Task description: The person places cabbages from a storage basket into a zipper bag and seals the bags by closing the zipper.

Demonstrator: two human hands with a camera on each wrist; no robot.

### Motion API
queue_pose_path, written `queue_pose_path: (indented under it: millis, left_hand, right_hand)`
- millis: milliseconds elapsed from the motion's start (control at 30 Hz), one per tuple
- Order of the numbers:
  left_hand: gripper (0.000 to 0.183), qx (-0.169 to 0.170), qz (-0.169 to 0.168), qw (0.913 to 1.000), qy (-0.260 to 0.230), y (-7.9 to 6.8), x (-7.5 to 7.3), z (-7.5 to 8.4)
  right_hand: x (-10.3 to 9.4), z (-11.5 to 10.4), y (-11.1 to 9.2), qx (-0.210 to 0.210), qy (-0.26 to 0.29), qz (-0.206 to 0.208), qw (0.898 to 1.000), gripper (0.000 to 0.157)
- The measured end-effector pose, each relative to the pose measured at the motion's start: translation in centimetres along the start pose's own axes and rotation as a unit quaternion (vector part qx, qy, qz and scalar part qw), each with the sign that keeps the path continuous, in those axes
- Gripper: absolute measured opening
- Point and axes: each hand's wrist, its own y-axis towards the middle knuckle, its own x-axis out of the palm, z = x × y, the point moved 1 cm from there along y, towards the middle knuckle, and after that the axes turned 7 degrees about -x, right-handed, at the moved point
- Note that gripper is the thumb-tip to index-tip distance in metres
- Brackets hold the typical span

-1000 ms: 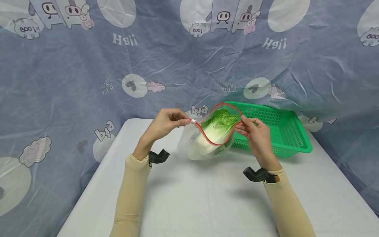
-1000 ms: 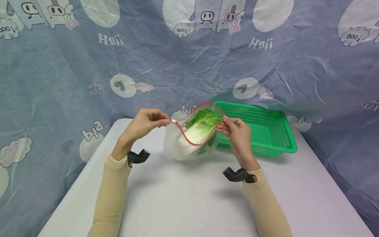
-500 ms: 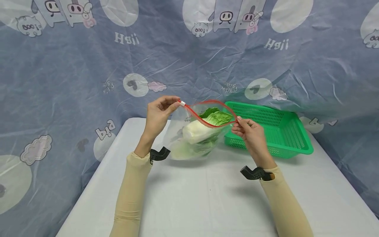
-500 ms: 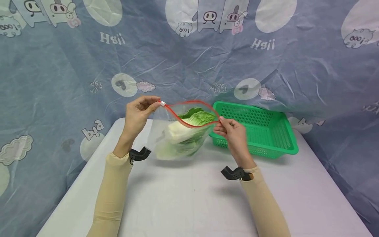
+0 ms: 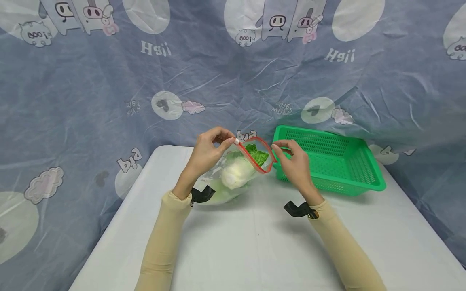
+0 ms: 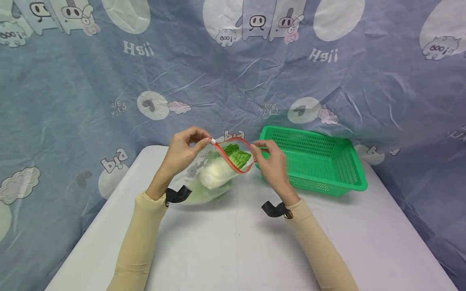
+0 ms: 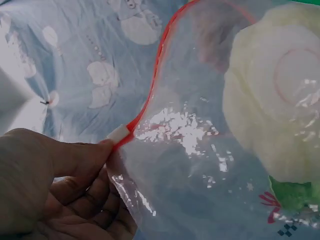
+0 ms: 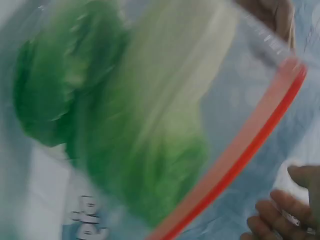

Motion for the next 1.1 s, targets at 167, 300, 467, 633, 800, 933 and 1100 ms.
queue_pose_path:
  millis: [167,300,467,633,800,933,1100]
  left_hand:
    - [0.010,0.018,-0.026,0.9995,0.006,-0.4,0.8,0.8]
    - [0.009,0.031,-0.039,0.9987,-0.011,-0.6,1.2,1.1]
    - [0.007,0.024,-0.040,0.9986,-0.024,-0.8,1.5,1.1]
    - [0.006,0.015,-0.051,0.9980,-0.033,-1.0,1.6,1.5]
    - [0.009,-0.001,-0.048,0.9982,-0.037,-0.8,0.9,1.5]
    - [0.012,-0.012,-0.018,0.9984,-0.052,-0.5,-0.2,0.9]
    - [0.013,-0.012,0.003,0.9965,-0.082,-0.4,-1.6,0.9]
  right_hand:
    - [0.8,-4.3,1.2,-0.130,0.028,-0.052,0.990,0.027]
    - [1.4,-5.4,1.6,-0.152,0.054,-0.081,0.984,0.020]
    - [1.8,-5.5,1.5,-0.158,0.046,-0.093,0.982,0.013]
    - [1.8,-5.7,1.1,-0.160,0.051,-0.095,0.981,0.007]
    - [1.4,-5.7,0.7,-0.156,0.043,-0.105,0.981,0.004]
    - [0.7,-5.1,0.6,-0.152,0.026,-0.121,0.981,0.004]
    - [-0.8,-4.3,0.3,-0.145,0.007,-0.141,0.979,0.005]
